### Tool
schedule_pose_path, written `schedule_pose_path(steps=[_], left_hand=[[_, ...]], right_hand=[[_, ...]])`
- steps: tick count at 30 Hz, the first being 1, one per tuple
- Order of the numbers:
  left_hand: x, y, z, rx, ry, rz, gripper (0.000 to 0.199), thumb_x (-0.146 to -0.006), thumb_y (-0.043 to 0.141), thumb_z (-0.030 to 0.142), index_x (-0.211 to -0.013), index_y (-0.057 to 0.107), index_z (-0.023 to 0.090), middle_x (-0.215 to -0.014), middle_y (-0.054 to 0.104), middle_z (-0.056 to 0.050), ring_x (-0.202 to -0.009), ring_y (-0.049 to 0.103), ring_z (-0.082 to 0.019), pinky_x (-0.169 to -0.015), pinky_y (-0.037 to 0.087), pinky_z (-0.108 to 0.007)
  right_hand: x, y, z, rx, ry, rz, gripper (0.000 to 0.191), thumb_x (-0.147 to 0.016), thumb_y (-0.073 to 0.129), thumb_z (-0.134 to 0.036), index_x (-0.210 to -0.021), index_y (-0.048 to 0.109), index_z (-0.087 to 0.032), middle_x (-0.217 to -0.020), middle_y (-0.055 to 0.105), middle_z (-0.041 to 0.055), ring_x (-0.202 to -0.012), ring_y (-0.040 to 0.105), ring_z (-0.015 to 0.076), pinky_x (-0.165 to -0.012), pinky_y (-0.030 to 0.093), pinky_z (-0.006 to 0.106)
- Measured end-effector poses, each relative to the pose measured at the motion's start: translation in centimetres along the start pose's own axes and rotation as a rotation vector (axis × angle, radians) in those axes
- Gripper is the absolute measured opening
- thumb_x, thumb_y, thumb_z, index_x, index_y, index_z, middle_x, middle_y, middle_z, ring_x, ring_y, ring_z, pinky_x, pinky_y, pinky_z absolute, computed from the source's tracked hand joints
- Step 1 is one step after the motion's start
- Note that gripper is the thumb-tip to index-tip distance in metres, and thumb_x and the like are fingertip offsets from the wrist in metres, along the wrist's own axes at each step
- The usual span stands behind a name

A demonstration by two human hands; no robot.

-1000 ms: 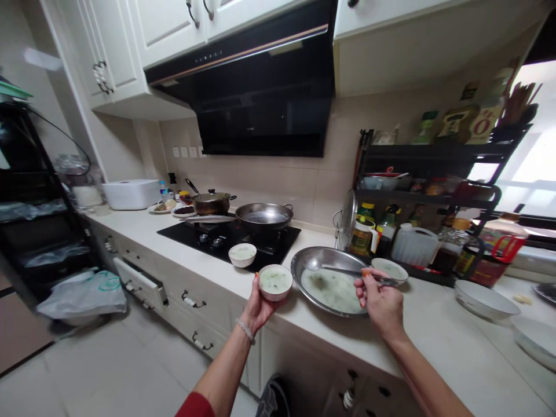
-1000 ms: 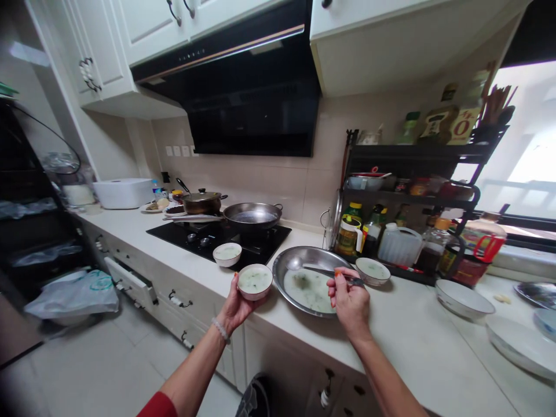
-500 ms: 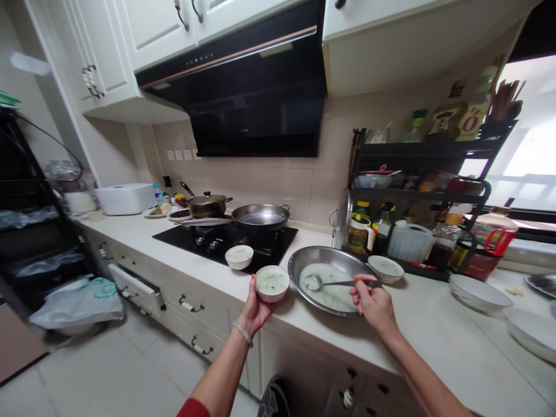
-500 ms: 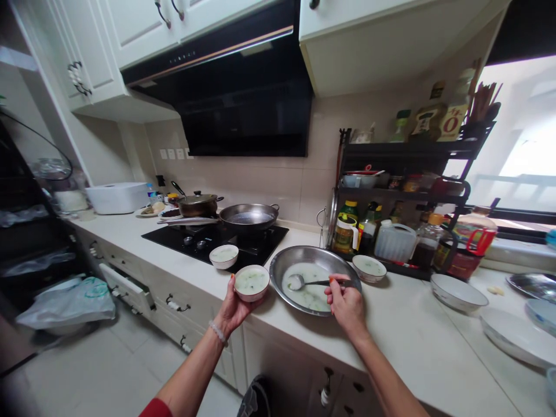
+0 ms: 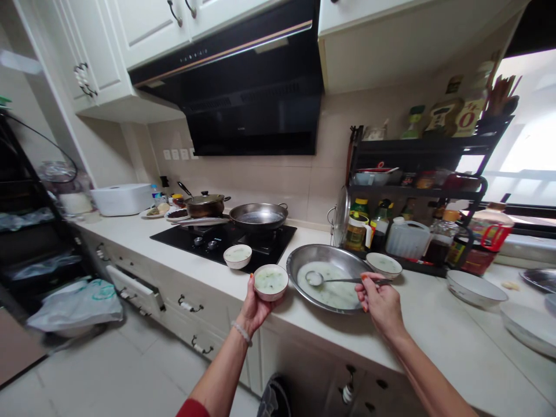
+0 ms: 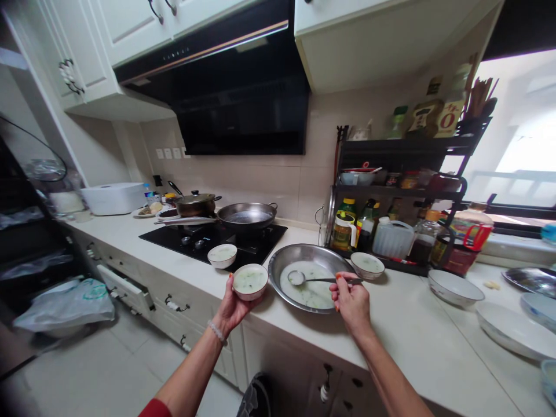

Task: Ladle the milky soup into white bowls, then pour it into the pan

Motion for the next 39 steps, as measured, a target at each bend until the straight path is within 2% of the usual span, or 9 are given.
schedule_pose_path(steps=[4, 12, 19, 25, 28, 32, 39], left_hand=[[-0.1, -0.2, 0.0, 0.001, 0.003, 0.008, 0.073, -0.094, 0.044, 0.06, -0.153, 0.031, 0.02, -0.131, 0.062, -0.02, -0.107, 0.066, -0.036, -0.082, 0.056, -0.049], [0.0, -0.1, -0.1, 0.048, -0.009, 0.029, 0.069, -0.095, 0.041, 0.06, -0.15, 0.036, 0.019, -0.13, 0.063, -0.019, -0.116, 0.063, -0.034, -0.094, 0.052, -0.051], [0.1, 0.1, -0.1, 0.04, -0.009, 0.018, 0.067, -0.095, 0.041, 0.06, -0.148, 0.038, 0.02, -0.126, 0.065, -0.017, -0.113, 0.064, -0.034, -0.089, 0.054, -0.05], [-0.1, -0.1, -0.2, 0.034, -0.016, 0.001, 0.068, -0.094, 0.042, 0.061, -0.15, 0.035, 0.023, -0.13, 0.062, -0.017, -0.113, 0.064, -0.035, -0.088, 0.055, -0.05], [-0.1, -0.1, -0.2, 0.028, -0.02, 0.001, 0.069, -0.094, 0.043, 0.061, -0.151, 0.036, 0.022, -0.132, 0.062, -0.018, -0.112, 0.064, -0.035, -0.087, 0.055, -0.049], [-0.1, -0.2, -0.1, 0.021, 0.0, 0.024, 0.07, -0.094, 0.042, 0.061, -0.151, 0.034, 0.021, -0.132, 0.061, -0.019, -0.111, 0.064, -0.035, -0.085, 0.055, -0.049], [0.1, 0.3, -0.1, 0.045, 0.006, 0.011, 0.069, -0.096, 0.039, 0.059, -0.152, 0.033, 0.019, -0.132, 0.061, -0.019, -0.111, 0.064, -0.035, -0.088, 0.054, -0.049]], right_hand=[[0.0, 0.0, -0.1, -0.007, -0.008, -0.005, 0.057, -0.061, 0.079, -0.063, -0.088, 0.058, -0.017, -0.055, 0.062, 0.0008, -0.04, 0.049, 0.0117, -0.03, 0.035, 0.02], [0.2, 0.1, -0.4, 0.002, 0.003, 0.001, 0.057, -0.06, 0.08, -0.062, -0.086, 0.058, -0.017, -0.054, 0.062, 0.0008, -0.039, 0.048, 0.0114, -0.029, 0.036, 0.02], [0.0, -0.1, -0.2, 0.0, 0.004, 0.009, 0.058, -0.059, 0.08, -0.063, -0.086, 0.059, -0.017, -0.054, 0.062, 0.0005, -0.039, 0.049, 0.0114, -0.029, 0.035, 0.02], [0.0, 0.5, -1.7, -0.027, -0.018, 0.026, 0.056, -0.06, 0.081, -0.061, -0.088, 0.059, -0.017, -0.056, 0.062, 0.0018, -0.043, 0.052, 0.0134, -0.03, 0.036, 0.02], [0.2, 1.6, -3.0, -0.067, -0.049, 0.016, 0.054, -0.062, 0.08, -0.06, -0.089, 0.059, -0.018, -0.057, 0.062, 0.002, -0.044, 0.053, 0.0133, -0.031, 0.035, 0.019], [1.0, 4.1, -4.1, -0.097, -0.072, -0.047, 0.05, -0.068, 0.077, -0.058, -0.092, 0.058, -0.019, -0.059, 0.063, 0.0021, -0.045, 0.054, 0.0131, -0.032, 0.036, 0.019], [4.2, 8.7, -4.4, 0.0, -0.146, -0.279, 0.048, -0.077, 0.069, -0.063, -0.096, 0.061, -0.019, -0.061, 0.063, 0.0017, -0.041, 0.051, 0.0121, -0.032, 0.04, 0.022]])
Point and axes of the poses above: each hand's wrist, its own x-axis away from the middle knuckle, its own y-axis out of the palm, z = x × y, the point moved 10 cm from there along -x, towards the middle knuckle
